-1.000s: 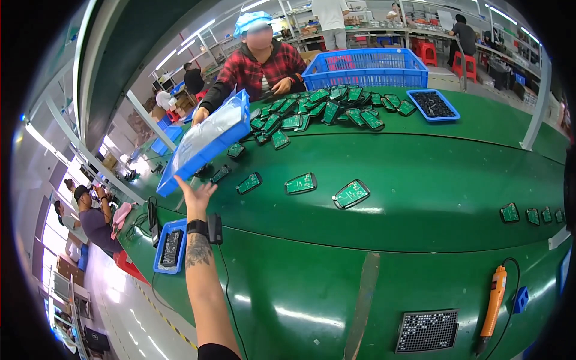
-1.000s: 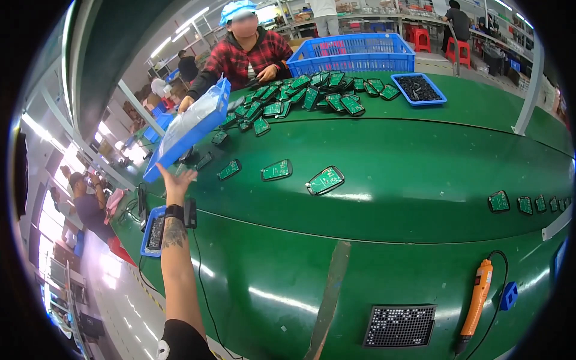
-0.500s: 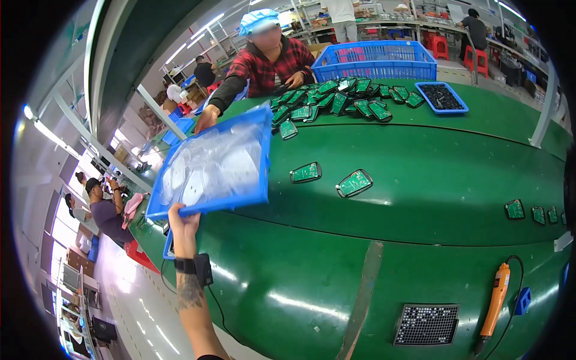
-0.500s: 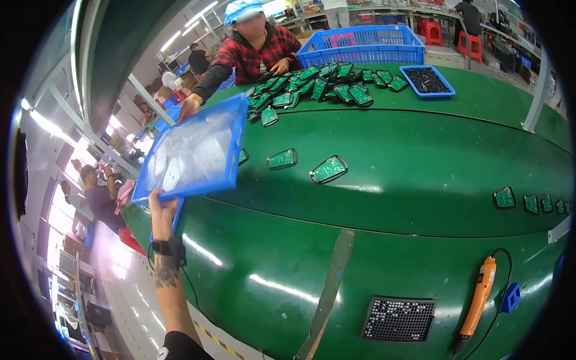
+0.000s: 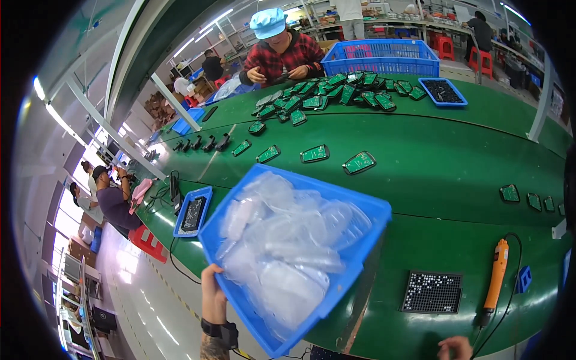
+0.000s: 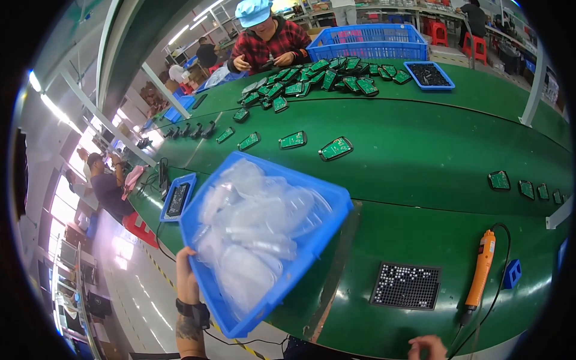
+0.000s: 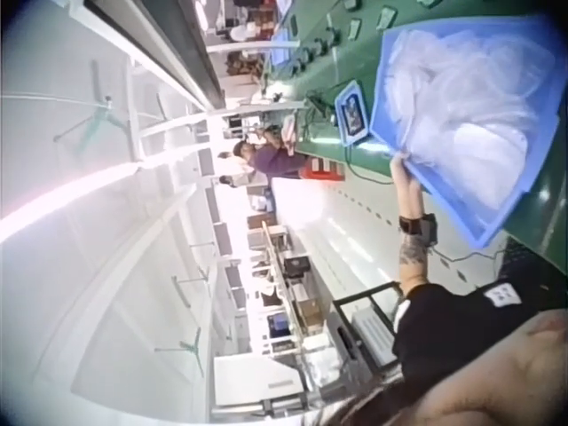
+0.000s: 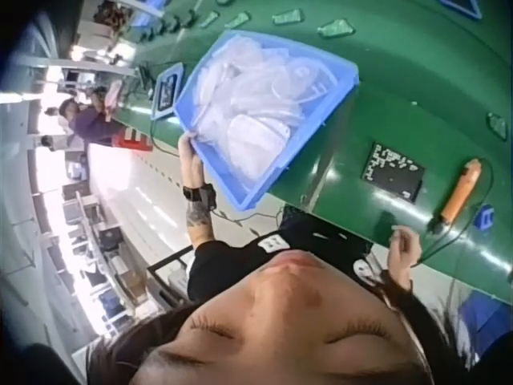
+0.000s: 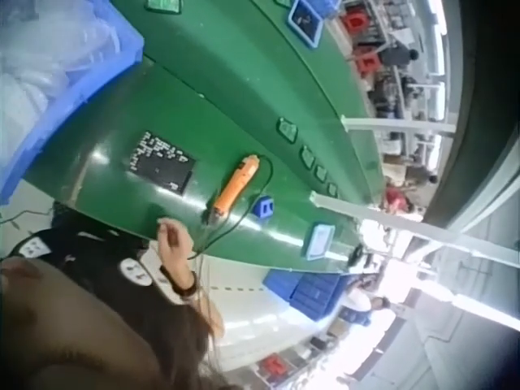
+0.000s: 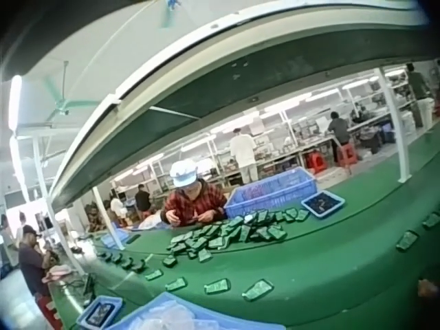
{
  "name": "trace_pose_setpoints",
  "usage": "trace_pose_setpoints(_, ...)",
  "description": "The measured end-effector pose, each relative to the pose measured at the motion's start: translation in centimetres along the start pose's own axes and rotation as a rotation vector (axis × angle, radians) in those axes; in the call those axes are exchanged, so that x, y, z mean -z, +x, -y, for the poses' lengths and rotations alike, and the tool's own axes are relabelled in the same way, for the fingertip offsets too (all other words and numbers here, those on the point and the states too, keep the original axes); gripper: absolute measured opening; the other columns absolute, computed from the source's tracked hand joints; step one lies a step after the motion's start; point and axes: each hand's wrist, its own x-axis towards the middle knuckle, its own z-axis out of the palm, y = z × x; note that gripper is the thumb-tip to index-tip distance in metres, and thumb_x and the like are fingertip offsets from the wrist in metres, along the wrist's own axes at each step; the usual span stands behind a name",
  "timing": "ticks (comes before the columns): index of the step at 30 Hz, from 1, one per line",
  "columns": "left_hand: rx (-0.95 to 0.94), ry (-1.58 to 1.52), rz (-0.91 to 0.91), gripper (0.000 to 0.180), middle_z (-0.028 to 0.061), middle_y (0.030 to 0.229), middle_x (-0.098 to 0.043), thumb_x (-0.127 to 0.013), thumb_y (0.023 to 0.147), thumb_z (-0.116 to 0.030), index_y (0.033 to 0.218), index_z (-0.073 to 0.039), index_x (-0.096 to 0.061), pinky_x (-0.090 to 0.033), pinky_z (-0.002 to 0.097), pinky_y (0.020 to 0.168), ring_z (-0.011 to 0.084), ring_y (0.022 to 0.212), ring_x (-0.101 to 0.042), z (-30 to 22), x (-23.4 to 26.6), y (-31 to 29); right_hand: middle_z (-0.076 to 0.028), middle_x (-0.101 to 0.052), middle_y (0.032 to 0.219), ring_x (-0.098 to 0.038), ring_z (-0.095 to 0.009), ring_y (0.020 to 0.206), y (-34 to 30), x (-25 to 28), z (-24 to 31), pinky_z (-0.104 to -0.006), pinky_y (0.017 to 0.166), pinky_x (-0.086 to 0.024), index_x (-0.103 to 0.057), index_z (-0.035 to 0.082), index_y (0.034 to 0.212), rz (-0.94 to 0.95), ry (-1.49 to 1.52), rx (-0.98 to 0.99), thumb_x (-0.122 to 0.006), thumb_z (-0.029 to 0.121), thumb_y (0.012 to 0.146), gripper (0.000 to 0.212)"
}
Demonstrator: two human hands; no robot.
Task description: Assembling electronic circuit boards at a factory workbench using an electric screwdriver.
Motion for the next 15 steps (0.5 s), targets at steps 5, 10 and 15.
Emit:
trace_pose_setpoints(5, 0.046, 0.016, 0.000, 0.029, 0.0110, 0.075, -0.059, -0.050, 0.061, -0.005, 0.089, 0.001, -0.055, -0.053, 0.0351, 0.060, 0.0248, 0.062, -0.058, 2.4, -1.9, 0.0, -0.007, -0.059, 0.083, -0.059, -0.012, 0.073, 8.4, 4.0, 2.1, -0.0239, 0.064, -0.050, -0.054, 0.000, 0.098, 0.323, 0.429, -0.355, -0.059, -0.005, 0.077, 0.022)
trace_pose_setpoints(10, 0.078, 0.232, -0.005, 0.020, 0.0088, 0.065, -0.057, -0.051, 0.061, -0.006, 0.081, 0.000, -0.054, -0.052, 0.0334, 0.054, 0.0232, 0.053, -0.057, -0.6, 1.4, 4.9, -0.015, -0.052, 0.111, -0.058, -0.017, 0.089, 17.6, -5.1, 6.0, -0.0269, 0.075, -0.049, -0.041, -0.001, 0.121, 0.741, 0.353, -0.279, -0.063, 0.003, 0.076, 0.051)
trace_pose_setpoints(15, 0.161, 0.411, 0.102, 0.022, 0.0097, 0.074, -0.060, -0.052, 0.066, -0.003, 0.087, 0.003, -0.056, -0.053, 0.0330, 0.057, 0.0222, 0.060, -0.059, -4.4, 2.7, 10.0, -0.017, -0.051, 0.117, -0.055, -0.021, 0.099, 20.1, -17.4, 7.4, -0.0323, 0.077, -0.050, -0.032, -0.004, 0.130, 1.002, 0.044, -0.286, -0.066, 0.021, 0.074, 0.070)
